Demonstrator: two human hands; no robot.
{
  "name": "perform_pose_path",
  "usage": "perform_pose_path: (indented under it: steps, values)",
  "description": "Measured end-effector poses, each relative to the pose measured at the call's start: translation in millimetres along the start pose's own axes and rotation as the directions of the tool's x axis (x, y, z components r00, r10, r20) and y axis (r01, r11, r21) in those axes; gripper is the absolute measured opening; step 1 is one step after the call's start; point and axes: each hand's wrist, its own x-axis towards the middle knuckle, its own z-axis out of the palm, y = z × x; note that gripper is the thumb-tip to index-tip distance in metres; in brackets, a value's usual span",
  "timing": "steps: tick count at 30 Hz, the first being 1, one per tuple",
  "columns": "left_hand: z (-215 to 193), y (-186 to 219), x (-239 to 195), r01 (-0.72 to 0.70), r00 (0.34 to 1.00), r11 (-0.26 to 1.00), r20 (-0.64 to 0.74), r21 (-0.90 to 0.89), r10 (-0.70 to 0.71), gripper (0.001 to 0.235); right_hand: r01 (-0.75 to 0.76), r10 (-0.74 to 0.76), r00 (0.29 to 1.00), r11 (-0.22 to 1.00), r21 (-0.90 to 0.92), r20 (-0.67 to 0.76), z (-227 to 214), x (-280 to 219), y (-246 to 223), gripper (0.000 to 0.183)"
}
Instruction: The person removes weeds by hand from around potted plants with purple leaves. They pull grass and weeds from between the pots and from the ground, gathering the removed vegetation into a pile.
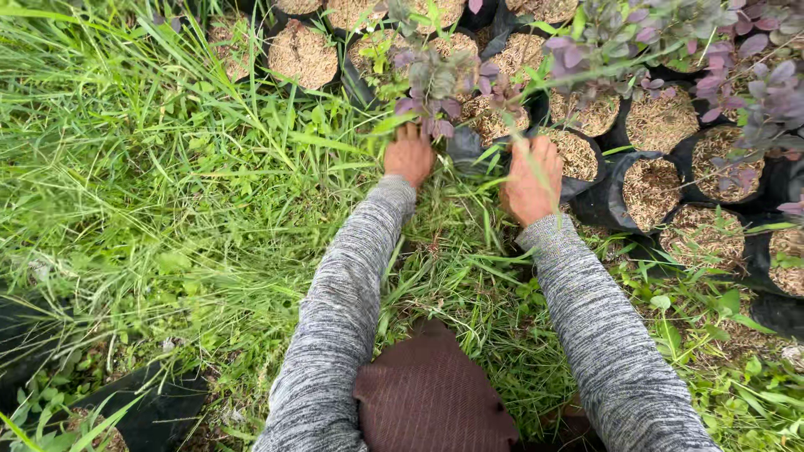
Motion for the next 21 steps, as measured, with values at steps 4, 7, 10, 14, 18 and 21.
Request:
perform_pose_path:
  steps: [4,7,10,14,18,21]
  values:
    - [39.6,-9.6,13.6,0.182,0.974,0.982,0.124,0.048,-0.187,0.047,-0.001,0.001,1.0,0.999,0.051,0.001,-6.2,-1.5,0.2,0.033]
    - [51.9,-28.4,18.5,0.219,0.955,0.975,0.197,0.041,-0.222,0.036,-0.015,0.014,1.0,0.997,0.073,0.011,-10.0,4.1,0.2,0.04]
    - [54.6,-43.7,9.4,0.024,0.995,0.998,0.096,0.051,-0.029,0.034,-0.016,0.014,1.0,0.998,0.055,0.024,-11.2,-0.9,-1.4,0.032]
    - [35.4,-55.6,7.4,0.053,0.983,0.997,0.178,-0.049,-0.044,0.039,-0.041,0.042,0.999,0.998,0.054,-0.007,-6.8,1.1,-3.1,0.025]
    - [19.7,-48.8,8.0,0.097,0.915,0.995,0.394,-0.004,-0.087,0.043,-0.042,0.042,0.999,0.998,0.044,-0.01,-2.0,1.3,5.2,0.024]
    - [5.0,-39.0,6.5,0.281,0.908,0.955,0.349,-0.095,-0.232,0.055,-0.063,0.063,0.998,0.997,0.049,-0.002,2.1,0.7,6.5,0.023]
